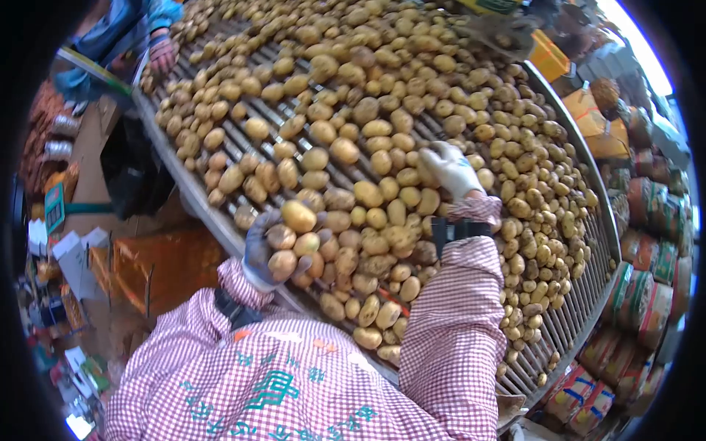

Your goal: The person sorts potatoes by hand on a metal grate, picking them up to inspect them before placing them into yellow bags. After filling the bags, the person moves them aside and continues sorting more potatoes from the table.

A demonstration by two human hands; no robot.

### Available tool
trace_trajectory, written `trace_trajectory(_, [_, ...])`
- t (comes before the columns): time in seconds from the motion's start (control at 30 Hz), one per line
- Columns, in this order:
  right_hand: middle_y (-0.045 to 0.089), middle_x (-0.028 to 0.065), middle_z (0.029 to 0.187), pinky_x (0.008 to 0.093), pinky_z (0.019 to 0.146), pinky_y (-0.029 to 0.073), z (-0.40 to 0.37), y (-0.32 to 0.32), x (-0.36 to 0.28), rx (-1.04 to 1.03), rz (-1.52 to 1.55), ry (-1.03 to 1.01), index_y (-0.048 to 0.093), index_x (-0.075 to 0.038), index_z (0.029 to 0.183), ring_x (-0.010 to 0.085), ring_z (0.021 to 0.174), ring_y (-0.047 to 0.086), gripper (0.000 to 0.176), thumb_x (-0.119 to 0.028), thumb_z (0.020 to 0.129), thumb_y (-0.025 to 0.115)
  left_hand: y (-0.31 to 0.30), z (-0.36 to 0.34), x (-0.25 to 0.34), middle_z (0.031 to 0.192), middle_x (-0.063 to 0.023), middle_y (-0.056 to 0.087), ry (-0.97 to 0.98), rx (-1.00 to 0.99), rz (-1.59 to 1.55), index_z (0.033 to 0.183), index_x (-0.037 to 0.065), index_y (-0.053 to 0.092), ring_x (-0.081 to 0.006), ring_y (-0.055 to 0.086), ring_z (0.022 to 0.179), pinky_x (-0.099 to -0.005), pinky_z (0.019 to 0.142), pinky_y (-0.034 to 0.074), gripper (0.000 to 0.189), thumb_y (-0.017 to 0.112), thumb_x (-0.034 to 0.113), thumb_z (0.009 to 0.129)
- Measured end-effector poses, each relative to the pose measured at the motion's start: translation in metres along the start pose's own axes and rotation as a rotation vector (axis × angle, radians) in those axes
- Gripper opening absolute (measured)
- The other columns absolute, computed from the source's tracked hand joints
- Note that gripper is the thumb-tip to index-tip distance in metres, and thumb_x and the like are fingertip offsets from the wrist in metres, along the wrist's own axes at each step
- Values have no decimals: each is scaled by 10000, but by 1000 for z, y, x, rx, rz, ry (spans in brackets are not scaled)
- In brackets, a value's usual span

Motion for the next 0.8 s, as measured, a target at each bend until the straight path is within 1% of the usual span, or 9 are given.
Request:
trace_trajectory(0.07, [676, 166, 1180, 369, 979, 506, -9, 5, 14, 132, 122, -122, 619, -27, 1313, 293, 1103, 649, 390, -234, 982, 615, -13, 2, 0, 1336, -230, 607, -9, -88, 36, 1384, -23, 523, -433, 591, 1272, -484, 765, 644, 525, 450, 368, 1043])
trace_trajectory(0.13, [663, 102, 1179, 299, 948, 504, -26, -11, -15, 9, 770, 138, 607, -44, 1337, 179, 1063, 644, 411, -228, 971, 635, -26, 2, -2, 1352, -238, 597, -43, -142, -95, 1400, -15, 507, -441, 602, 1252, -520, 774, 643, 548, 505, 391, 1033])
trace_trajectory(0.17, [632, 64, 1215, 280, 932, 516, -29, -12, -12, -28, 780, 27, 566, -46, 1382, 133, 1067, 623, 457, -215, 964, 638, -34, 4, -4, 1405, -234, 562, -49, -192, -117, 1422, -19, 490, -415, 602, 1260, -521, 775, 635, 590, 500, 414, 1021])
trace_trajectory(0.27, [619, 101, 1279, 338, 962, 533, -61, -10, -76, 40, 842, 16, 529, -29, 1421, 186, 1098, 631, 508, -219, 961, 627, -39, 1, -5, 1470, -234, 518, -78, -262, -175, 1459, -2, 461, -398, 608, 1253, -513, 765, 630, 631, 494, 442, 1013])
trace_trajectory(0.4, [548, 185, 1409, 436, 1047, 519, -106, 47, -161, -42, 930, -118, 437, -29, 1520, 300, 1244, 599, 787, -498, 934, 676, -24, -15, -9, 1498, -240, 488, -127, -335, -237, 1510, 61, 421, -423, 630, 1200, -484, 739, 638, 636, 488, 462, 1021])
trace_trajectory(0.53, [383, 195, 1600, 384, 1211, 305, -149, 105, -228, -121, 1111, -163, 297, 38, 1584, 269, 1458, 396, 694, -322, 1047, 550, -50, -26, 0, 1434, -242, 556, -46, -359, -156, 1518, 60, 432, -438, 657, 1154, -462, 694, 628, 638, 466, 473, 1032])
trace_trajectory(0.67, [390, 200, 1598, 383, 1225, 280, -168, 117, -257, -218, 1290, -38, 287, 49, 1587, 266, 1479, 384, 580, -161, 1071, 448, -80, -65, 20, 1303, -295, 619, 29, -460, -180, 1388, -16, 535, -434, 675, 1136, -494, 726, 651, 534, 528, 375, 1023])
trace_trajectory(0.77, [445, 211, 1559, 385, 1220, 293, -162, 124, -262, -206, 1027, -176, 330, 64, 1564, 281, 1454, 424, 546, -142, 1070, 438, -96, -93, 46, 1316, -331, 601, 59, -611, -230, 1374, -35, 548, -437, 674, 1140, -477, 713, 648, 534, 535, 365, 1020])
trace_trajectory(0.8, [491, 225, 1513, 410, 1202, 327, -158, 129, -257, -30, 699, -222, 413, 73, 1499, 308, 1419, 461, 495, -112, 1044, 476, -109, -105, 53, 1323, -332, 598, 124, -667, -203, 1379, -40, 544, -446, 669, 1147, -476, 720, 646, 541, 534, 366, 1021])
Point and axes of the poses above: each hand's wrist, its own z-axis towards the middle knuckle, its own y-axis out of the palm, x = y × z, the point moved 2 cm from there along z, towards the middle knuckle
